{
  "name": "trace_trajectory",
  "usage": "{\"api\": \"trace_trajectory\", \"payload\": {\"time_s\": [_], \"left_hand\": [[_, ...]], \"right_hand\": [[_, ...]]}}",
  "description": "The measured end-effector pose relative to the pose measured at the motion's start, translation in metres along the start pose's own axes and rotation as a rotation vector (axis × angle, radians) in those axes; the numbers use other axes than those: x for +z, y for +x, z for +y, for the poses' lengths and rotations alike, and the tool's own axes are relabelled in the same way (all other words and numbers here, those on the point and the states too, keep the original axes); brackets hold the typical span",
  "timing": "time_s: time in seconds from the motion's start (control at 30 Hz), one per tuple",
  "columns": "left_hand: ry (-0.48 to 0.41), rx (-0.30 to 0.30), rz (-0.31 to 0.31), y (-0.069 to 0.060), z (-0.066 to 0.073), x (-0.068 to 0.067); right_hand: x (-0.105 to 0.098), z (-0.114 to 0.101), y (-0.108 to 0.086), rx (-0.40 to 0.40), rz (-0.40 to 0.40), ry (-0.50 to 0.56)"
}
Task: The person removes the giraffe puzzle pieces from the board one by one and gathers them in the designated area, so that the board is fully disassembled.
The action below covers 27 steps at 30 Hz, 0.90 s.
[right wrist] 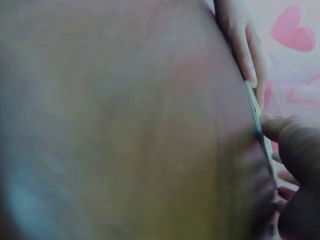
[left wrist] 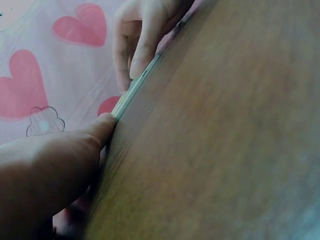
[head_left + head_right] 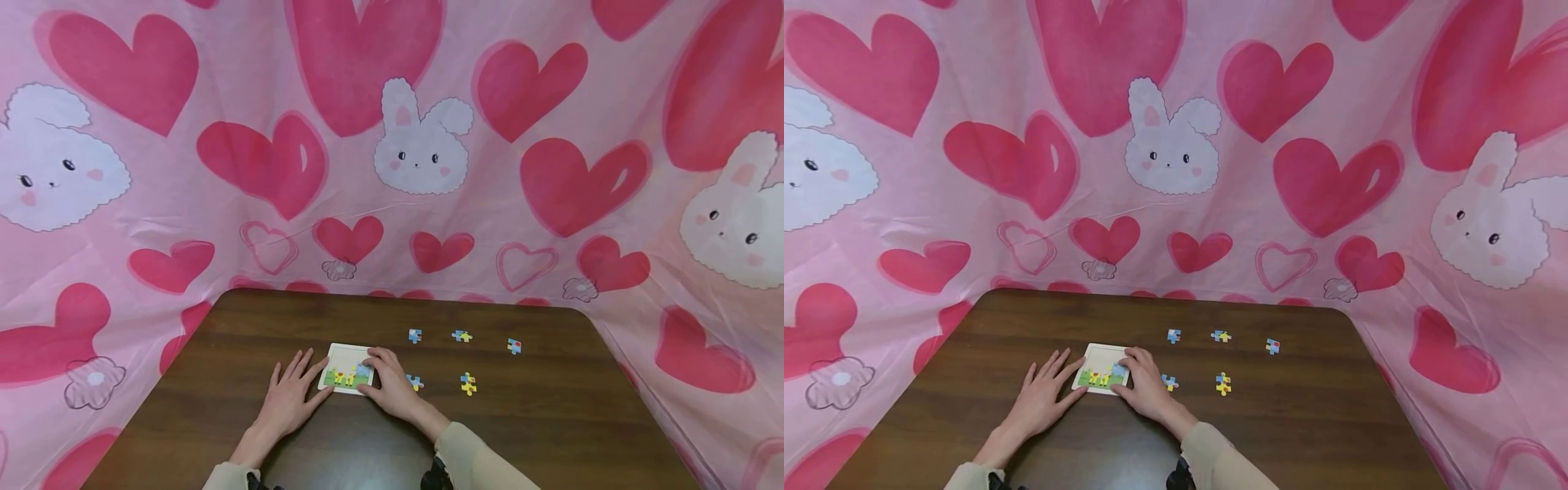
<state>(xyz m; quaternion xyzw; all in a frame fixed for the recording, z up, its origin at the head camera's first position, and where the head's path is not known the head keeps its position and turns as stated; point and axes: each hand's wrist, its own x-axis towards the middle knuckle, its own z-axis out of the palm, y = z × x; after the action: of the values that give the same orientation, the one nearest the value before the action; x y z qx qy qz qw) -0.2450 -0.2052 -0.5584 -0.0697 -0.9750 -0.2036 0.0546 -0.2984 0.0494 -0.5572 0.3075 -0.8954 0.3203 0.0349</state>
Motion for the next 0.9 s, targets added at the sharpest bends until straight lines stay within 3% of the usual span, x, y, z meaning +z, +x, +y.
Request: {"api": "trace_trajectory", "payload": {"time_s": [0.23,0.53,0.63,0.9], "left_hand": [[0.001,-0.002,-0.019,0.004,-0.001,-0.001],[-0.008,0.001,-0.021,0.002,-0.002,0.0],[-0.011,0.0,-0.02,0.0,-0.002,0.001],[-0.017,0.008,0.004,0.0,-0.001,0.001]], "right_hand": [[-0.005,-0.007,0.012,0.004,0.013,-0.075],[0.005,-0.011,0.022,0.187,0.096,0.049],[0.007,-0.012,0.023,0.213,0.104,0.081],[0.004,-0.012,0.019,0.157,0.065,0.11]]}}
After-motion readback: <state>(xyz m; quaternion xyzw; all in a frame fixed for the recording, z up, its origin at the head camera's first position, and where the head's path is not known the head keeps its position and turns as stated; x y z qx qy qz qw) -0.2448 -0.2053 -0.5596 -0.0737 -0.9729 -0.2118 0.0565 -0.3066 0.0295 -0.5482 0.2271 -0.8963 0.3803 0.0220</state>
